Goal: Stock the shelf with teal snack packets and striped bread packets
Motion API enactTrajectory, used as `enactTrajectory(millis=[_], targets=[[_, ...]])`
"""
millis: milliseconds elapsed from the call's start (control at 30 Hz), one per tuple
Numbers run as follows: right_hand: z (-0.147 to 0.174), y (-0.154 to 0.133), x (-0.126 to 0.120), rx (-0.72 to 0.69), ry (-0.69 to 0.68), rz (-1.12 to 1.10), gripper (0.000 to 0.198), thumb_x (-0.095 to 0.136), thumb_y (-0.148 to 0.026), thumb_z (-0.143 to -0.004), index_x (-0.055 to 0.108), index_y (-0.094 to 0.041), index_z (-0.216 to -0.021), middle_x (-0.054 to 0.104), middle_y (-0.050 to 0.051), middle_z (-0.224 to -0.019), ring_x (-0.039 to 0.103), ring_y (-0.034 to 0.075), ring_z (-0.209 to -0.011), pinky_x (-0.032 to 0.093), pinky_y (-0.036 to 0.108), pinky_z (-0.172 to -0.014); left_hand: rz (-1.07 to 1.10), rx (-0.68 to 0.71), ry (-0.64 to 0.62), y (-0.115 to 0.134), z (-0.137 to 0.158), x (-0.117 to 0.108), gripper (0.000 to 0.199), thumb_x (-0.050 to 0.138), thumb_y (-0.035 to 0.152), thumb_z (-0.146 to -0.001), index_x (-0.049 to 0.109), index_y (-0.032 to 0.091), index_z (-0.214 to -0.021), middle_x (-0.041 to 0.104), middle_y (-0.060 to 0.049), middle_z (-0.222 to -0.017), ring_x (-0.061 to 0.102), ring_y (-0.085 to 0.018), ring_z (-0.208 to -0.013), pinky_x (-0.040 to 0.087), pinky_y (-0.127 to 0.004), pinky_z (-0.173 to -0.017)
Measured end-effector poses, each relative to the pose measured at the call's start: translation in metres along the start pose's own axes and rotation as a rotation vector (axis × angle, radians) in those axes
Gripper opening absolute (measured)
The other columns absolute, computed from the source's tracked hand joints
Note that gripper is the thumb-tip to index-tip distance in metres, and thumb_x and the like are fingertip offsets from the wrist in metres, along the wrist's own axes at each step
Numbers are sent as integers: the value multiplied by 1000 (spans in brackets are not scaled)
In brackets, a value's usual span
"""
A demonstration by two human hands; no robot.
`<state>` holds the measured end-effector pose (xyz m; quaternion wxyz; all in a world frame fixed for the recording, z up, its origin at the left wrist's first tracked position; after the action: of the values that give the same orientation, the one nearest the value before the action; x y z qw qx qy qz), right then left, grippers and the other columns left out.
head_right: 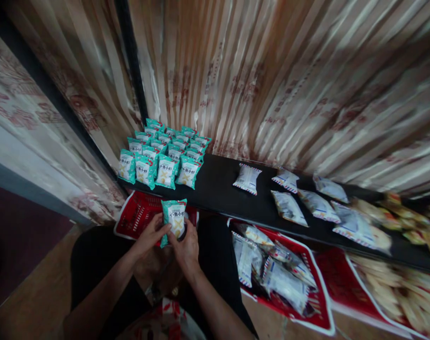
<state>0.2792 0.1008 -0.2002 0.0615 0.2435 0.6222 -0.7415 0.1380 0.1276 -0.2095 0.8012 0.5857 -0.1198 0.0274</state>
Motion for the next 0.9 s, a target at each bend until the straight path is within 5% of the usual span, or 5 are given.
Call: enactTrajectory(millis=[200, 367, 633, 900], targets=[[5, 0, 9, -24, -73, -156, 53, 63, -41, -72, 52, -19, -119, 59, 10, -118, 56, 25, -109, 44, 38, -94, -40, 45, 93, 2, -6, -12, 60, 73, 49, -62, 51, 17, -107, 63, -13, -113, 60, -26, -105, 48, -36, -90], [2, 14, 16, 94, -92, -391, 54, 63, -45, -73, 51, -20, -119, 63, 8, -109, 60, 22, -100, 51, 33, -84, -7, -38, -17, 0, -9, -15, 65, 72, 54, -63, 54, 17, -113, 63, -12, -117, 60, -27, -106, 50, -36, -87], [-10, 5, 18, 126, -233, -441, 67, 74, -46, -63, 55, -19, -121, 66, 9, -112, 61, 27, -102, 48, 40, -89, -75, -100, -79, 4, -29, -14, 78, 75, 60, -52, 58, 15, -114, 60, -12, -122, 57, -31, -110, 49, -37, -90], [-23, -13, 17, 66, -158, -482, 51, 72, -45, -66, 62, -18, -108, 69, 6, -106, 63, 27, -99, 49, 38, -89, -256, -23, -137, 17, -49, -14, 63, 68, 55, -67, 57, 18, -117, 65, -10, -115, 61, -28, -105, 50, -35, -88]])
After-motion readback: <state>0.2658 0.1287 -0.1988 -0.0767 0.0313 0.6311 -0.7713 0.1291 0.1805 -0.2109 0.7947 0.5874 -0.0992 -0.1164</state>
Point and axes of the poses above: each hand's wrist, its own z-axis away from the middle knuckle, its own x-axis out of the palm, y = z × x, the point moved 8 cm from there along -z, towards the middle knuckle
